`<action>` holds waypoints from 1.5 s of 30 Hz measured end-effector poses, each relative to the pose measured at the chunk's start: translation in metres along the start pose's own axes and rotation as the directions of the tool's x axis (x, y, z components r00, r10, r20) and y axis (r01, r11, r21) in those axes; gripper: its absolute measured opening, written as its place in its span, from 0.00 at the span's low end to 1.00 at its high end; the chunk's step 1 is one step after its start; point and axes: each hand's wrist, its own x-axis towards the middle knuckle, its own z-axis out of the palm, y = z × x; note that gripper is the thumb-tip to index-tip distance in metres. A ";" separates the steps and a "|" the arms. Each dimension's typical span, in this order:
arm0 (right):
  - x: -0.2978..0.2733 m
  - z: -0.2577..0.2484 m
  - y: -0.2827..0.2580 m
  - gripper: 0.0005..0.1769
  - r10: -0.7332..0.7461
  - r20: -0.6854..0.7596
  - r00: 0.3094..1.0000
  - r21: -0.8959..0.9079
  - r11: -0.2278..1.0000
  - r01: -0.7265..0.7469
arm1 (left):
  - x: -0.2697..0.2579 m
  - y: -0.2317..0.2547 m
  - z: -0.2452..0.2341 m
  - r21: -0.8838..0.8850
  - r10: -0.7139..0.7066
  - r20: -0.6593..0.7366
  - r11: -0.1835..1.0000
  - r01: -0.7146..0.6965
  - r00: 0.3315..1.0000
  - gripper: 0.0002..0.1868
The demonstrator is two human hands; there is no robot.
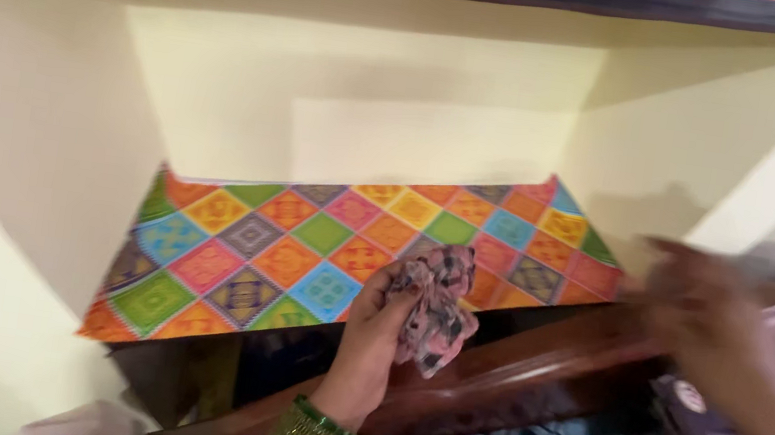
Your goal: The person wipes a shelf with a cloth and then wipes and places a clipboard and several notebooks on the shelf.
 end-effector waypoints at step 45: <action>0.183 0.405 -0.188 0.28 -0.458 0.418 0.784 0.017 0.867 0.498 | 0.067 0.066 -0.158 -0.312 0.040 -0.770 0.847 -0.430 0.637 0.25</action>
